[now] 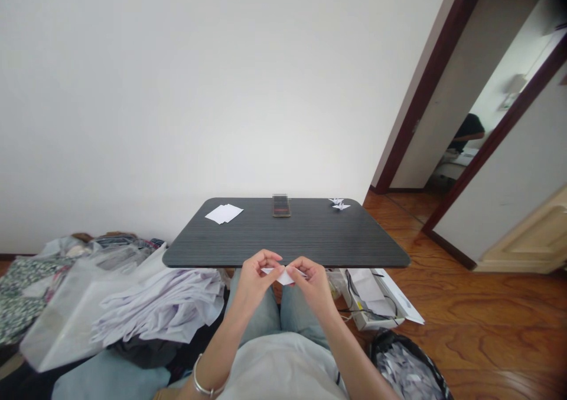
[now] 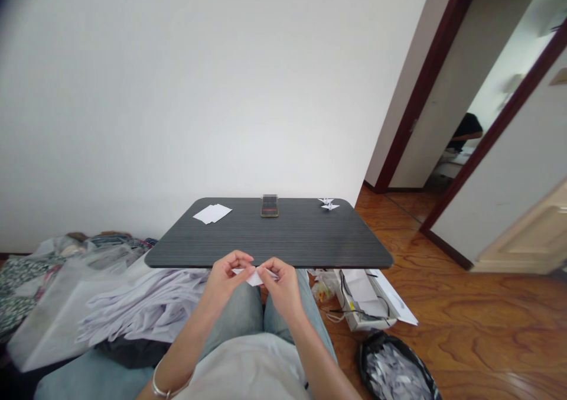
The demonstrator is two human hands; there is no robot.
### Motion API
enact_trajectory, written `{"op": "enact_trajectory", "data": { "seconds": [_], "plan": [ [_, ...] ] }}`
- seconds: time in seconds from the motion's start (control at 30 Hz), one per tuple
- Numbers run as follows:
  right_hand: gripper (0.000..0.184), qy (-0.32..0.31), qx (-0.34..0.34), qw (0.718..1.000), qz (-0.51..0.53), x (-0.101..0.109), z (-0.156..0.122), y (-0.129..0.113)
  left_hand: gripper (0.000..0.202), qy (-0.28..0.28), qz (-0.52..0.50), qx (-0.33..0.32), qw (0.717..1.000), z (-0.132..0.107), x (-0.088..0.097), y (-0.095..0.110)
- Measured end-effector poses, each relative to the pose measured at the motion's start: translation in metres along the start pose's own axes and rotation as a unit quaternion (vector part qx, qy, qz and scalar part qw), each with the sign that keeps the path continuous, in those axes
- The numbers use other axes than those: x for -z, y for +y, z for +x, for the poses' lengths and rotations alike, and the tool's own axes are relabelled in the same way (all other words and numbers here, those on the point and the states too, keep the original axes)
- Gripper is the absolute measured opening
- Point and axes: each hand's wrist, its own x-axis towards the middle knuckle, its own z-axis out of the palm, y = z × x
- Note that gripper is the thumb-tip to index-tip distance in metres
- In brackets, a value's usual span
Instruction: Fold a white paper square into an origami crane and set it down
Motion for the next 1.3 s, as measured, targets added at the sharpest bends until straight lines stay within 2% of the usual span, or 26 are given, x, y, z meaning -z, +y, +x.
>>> {"op": "enact_trajectory", "data": {
  "seconds": [0.23,0.4,0.7,0.8,1.03,1.13,1.3],
  "plan": [
    [0.030,-0.029,-0.034,0.998,0.033,0.000,0.003,0.005,0.021,0.004,0.004,-0.018,1.000,0.000,0.001,-0.001],
    [0.034,-0.045,-0.048,0.998,0.019,0.002,0.004,0.008,0.020,0.005,0.019,-0.022,1.000,-0.001,0.001,-0.002],
    [0.031,-0.014,0.017,0.999,-0.037,0.002,0.001,0.006,0.024,0.007,0.006,-0.012,1.000,0.001,-0.002,-0.001],
    [0.030,0.008,0.035,0.998,-0.055,0.002,0.000,0.003,0.025,-0.019,-0.014,-0.008,1.000,0.001,0.004,0.001],
    [0.027,0.028,0.057,0.994,-0.090,0.005,0.000,0.004,0.020,-0.008,-0.008,0.013,1.000,0.001,0.019,0.009],
    [0.027,0.028,0.064,0.992,-0.103,0.006,0.000,0.006,0.018,-0.014,0.010,0.020,1.000,0.001,0.021,0.012],
    [0.027,0.025,0.074,0.989,-0.125,0.007,0.000,0.007,0.015,-0.028,0.098,0.004,0.995,0.001,0.026,0.016]
  ]
}}
